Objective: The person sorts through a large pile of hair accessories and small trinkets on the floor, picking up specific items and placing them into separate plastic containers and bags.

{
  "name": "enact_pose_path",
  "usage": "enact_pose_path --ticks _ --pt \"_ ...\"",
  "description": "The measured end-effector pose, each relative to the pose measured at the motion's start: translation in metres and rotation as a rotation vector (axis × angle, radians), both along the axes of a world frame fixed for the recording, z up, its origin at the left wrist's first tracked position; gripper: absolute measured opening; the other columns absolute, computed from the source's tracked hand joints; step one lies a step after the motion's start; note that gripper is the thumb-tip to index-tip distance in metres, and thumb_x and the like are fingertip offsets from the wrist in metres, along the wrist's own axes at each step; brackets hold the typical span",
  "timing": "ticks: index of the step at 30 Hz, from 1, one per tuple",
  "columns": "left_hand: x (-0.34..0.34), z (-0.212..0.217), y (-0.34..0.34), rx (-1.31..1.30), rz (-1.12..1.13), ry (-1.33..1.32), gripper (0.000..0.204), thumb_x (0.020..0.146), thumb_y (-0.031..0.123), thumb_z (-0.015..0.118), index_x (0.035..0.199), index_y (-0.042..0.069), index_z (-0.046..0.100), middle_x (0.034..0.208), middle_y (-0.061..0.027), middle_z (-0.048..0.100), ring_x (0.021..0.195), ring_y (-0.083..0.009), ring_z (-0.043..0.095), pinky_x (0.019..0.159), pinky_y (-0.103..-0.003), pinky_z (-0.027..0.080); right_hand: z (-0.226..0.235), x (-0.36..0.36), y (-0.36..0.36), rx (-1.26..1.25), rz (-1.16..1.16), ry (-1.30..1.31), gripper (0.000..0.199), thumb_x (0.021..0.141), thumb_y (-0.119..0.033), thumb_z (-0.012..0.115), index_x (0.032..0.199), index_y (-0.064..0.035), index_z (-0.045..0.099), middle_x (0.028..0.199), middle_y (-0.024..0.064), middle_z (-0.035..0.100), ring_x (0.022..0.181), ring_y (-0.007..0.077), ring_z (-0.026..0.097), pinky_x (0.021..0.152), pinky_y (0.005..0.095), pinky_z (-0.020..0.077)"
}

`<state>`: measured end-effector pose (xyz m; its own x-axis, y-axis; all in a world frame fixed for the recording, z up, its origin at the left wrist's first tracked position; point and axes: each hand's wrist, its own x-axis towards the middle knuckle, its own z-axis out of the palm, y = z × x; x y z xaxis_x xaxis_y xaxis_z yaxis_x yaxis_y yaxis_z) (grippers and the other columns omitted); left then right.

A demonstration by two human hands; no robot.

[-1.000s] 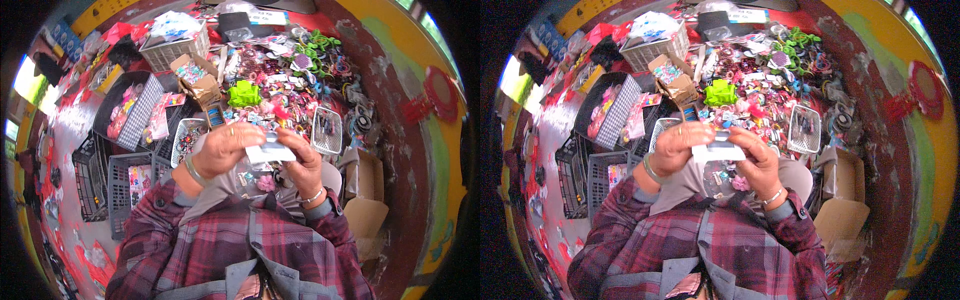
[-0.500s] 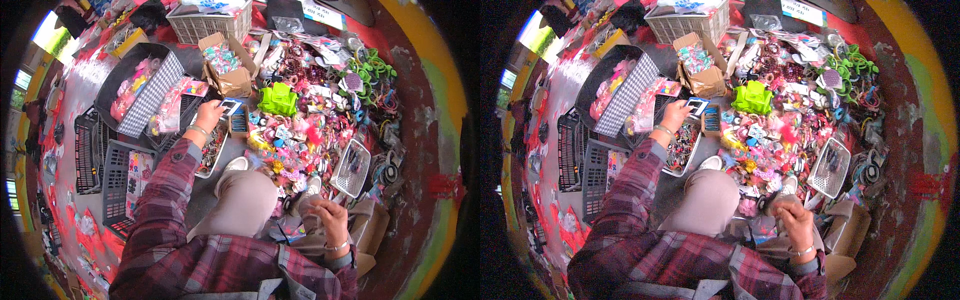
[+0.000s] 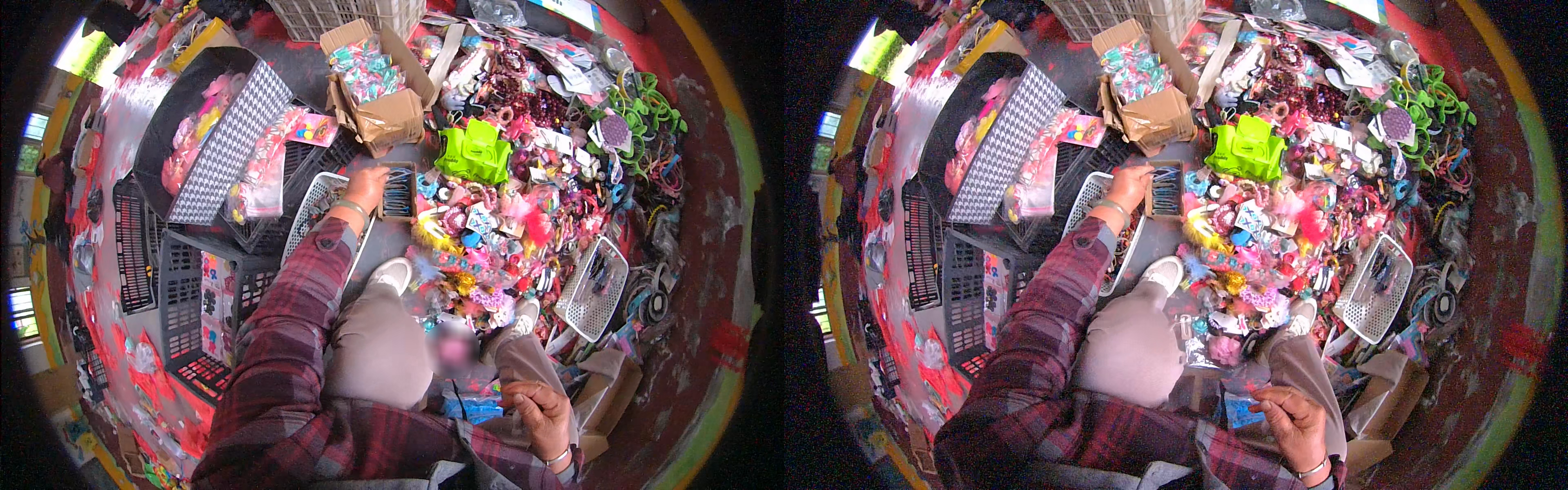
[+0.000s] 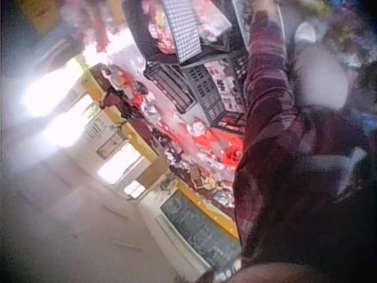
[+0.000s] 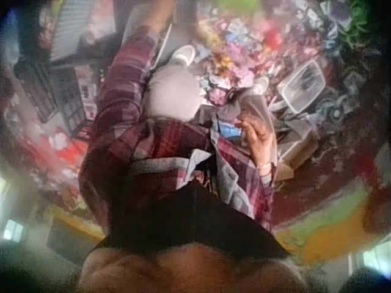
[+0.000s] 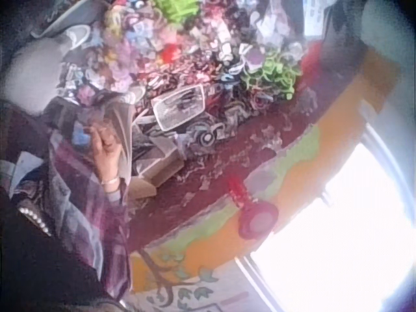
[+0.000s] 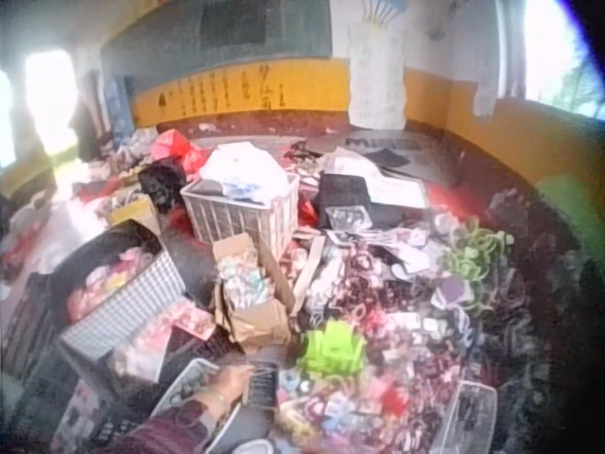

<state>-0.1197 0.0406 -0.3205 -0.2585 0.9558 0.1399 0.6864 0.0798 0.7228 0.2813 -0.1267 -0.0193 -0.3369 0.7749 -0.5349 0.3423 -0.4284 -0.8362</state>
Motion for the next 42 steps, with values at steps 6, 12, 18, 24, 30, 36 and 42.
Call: enact_pose_path --ticks 6,12,18,24,30,36,42 --pt "0.0 -0.009 0.027 0.023 -0.027 0.122 0.02 0.077 0.01 0.052 0.091 0.006 0.065 0.084 -0.0185 0.062 0.079 -0.0344 0.06 0.072 -0.04 0.048 -0.001 -0.003 0.002 -0.031 -0.009 -0.041 0.013 0.084 -0.002 0.055 0.09 0.0067 0.061 0.089 0.013 0.063 0.076 0.0184 0.063 0.067 0.027 0.0507" --pt "-0.006 -0.026 0.046 -0.015 -0.032 0.223 0.018 0.076 0.013 0.051 0.084 0.007 0.066 0.082 -0.0189 0.062 0.078 -0.0359 0.06 0.071 -0.043 0.048 -0.001 -0.003 0.005 -0.026 0.028 -0.038 0.017 0.086 -0.008 0.054 0.088 0.0077 0.061 0.088 0.0146 0.062 0.072 0.019 0.063 0.067 0.0285 0.05" --pt "-0.001 -0.026 0.043 -0.166 -0.059 0.348 0.021 0.079 0.014 0.045 0.082 0.006 0.065 0.082 -0.0201 0.061 0.079 -0.0364 0.06 0.071 -0.044 0.048 -0.006 0.0 0.001 -0.053 0.003 -0.017 0.021 0.087 -0.011 0.054 0.09 0.0083 0.06 0.087 0.0131 0.063 0.074 0.0189 0.063 0.069 0.0275 0.0495" --pt "0.012 -0.041 0.045 -0.196 0.004 0.41 0.021 0.079 0.011 0.044 0.086 0.005 0.063 0.093 -0.0172 0.06 0.089 -0.0334 0.059 0.076 -0.042 0.048 -0.001 -0.006 0.002 -0.098 -0.001 -0.052 0.021 0.087 -0.011 0.054 0.09 0.0079 0.061 0.088 0.0126 0.064 0.074 0.0181 0.063 0.069 0.027 0.0491" --pt "0.011 -0.052 0.048 -0.253 -0.022 0.432 0.021 0.079 0.009 0.044 0.086 0.005 0.063 0.091 -0.0162 0.061 0.087 -0.0336 0.059 0.075 -0.042 0.048 0.001 -0.008 0.003 -0.128 -0.038 -0.046 0.019 0.087 -0.01 0.054 0.09 0.0073 0.061 0.089 0.0123 0.064 0.074 0.0178 0.063 0.069 0.0265 0.0488" --pt "0.01 -0.049 0.047 -0.202 0.03 0.34 0.023 0.08 0.009 0.042 0.088 0.004 0.063 0.088 -0.017 0.062 0.084 -0.0344 0.06 0.073 -0.044 0.048 0.002 -0.007 0.003 -0.112 -0.015 -0.024 0.019 0.087 -0.01 0.054 0.092 0.0074 0.061 0.09 0.0128 0.064 0.075 0.0179 0.063 0.069 0.0266 0.0489" --pt "0.011 -0.03 0.054 -0.268 -0.1 0.455 0.023 0.079 0.01 0.043 0.083 0.002 0.064 0.09 -0.0184 0.061 0.085 -0.0341 0.06 0.074 -0.043 0.048 0.002 -0.008 0.004 -0.12 -0.016 -0.036 0.02 0.087 -0.011 0.055 0.092 0.0075 0.061 0.09 0.0126 0.064 0.075 0.0178 0.063 0.07 0.0265 0.0488"
